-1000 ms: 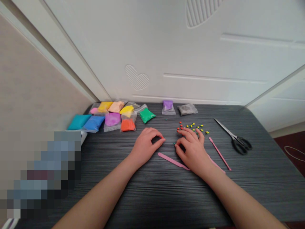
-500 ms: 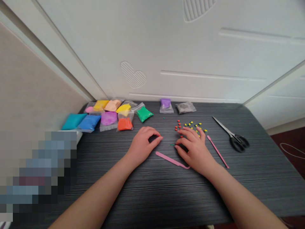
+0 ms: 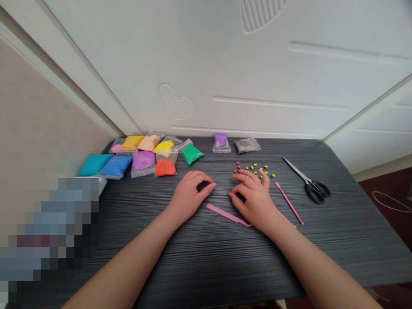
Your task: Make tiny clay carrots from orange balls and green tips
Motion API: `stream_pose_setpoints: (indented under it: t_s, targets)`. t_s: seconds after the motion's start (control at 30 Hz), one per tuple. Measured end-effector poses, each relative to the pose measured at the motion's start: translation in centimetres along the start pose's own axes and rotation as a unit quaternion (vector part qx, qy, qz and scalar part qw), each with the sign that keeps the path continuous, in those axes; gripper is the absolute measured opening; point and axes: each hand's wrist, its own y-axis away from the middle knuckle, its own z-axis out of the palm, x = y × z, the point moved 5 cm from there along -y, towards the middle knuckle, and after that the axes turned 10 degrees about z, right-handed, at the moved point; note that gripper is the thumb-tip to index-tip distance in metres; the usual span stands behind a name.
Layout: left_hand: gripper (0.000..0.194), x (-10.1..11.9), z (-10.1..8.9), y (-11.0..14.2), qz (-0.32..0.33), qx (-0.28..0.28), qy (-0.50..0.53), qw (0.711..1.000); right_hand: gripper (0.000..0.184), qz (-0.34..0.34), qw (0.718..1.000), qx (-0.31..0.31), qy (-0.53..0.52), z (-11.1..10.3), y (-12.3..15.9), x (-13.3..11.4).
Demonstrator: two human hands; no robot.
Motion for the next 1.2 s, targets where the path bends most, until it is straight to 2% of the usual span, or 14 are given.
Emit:
stream_pose_setpoints:
  t_s: [0.9, 1.2]
  targets:
    - [0.017, 0.1, -0.1, 0.1, -0.002, 0.004, 0.002, 1.0, 0.01, 0.012, 1.0, 0.016, 0.001, 0.5, -0.1, -0.2]
    - [0.016, -0.1, -0.1, 0.1, 0.002, 0.002, 0.006, 1.0, 0.019, -0.019, 1.0, -0.002, 0.003, -1.1, 0.6, 0.8]
